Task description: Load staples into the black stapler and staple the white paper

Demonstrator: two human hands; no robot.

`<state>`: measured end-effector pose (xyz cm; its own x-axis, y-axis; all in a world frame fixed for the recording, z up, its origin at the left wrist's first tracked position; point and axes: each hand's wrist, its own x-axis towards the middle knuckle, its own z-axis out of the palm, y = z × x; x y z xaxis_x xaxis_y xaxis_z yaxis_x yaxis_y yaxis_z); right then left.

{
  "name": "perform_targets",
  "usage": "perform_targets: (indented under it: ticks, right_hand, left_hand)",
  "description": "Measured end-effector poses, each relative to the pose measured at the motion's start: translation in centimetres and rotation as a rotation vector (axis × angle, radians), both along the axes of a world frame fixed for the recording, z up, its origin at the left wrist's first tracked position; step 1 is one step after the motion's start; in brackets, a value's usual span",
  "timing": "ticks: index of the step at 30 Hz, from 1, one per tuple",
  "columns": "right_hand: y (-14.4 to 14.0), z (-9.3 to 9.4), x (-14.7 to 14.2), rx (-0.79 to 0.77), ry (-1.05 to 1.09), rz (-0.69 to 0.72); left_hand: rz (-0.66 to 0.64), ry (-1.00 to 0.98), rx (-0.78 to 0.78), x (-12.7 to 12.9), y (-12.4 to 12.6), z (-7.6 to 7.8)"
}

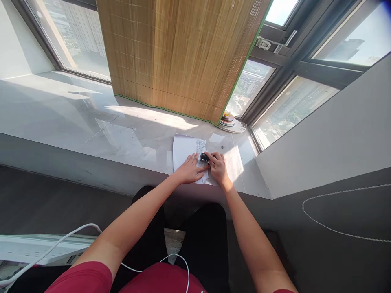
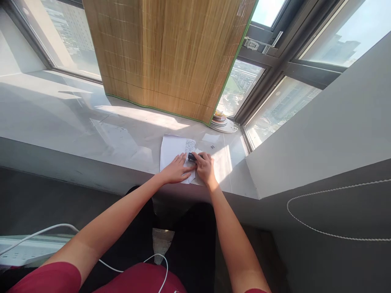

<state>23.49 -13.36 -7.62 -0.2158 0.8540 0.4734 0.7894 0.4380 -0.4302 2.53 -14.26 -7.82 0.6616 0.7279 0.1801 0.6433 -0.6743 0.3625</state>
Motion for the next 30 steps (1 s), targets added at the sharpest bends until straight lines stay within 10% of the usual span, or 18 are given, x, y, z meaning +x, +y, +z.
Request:
perform_targets:
  ticks: [30]
  right_hand:
    - [-0.9, 1.5, -2.1, 0.036, -0.331, -0.106]
  left_hand:
    - [0.003, 0.009, 0.006, -0.1, 0.3, -0.4]
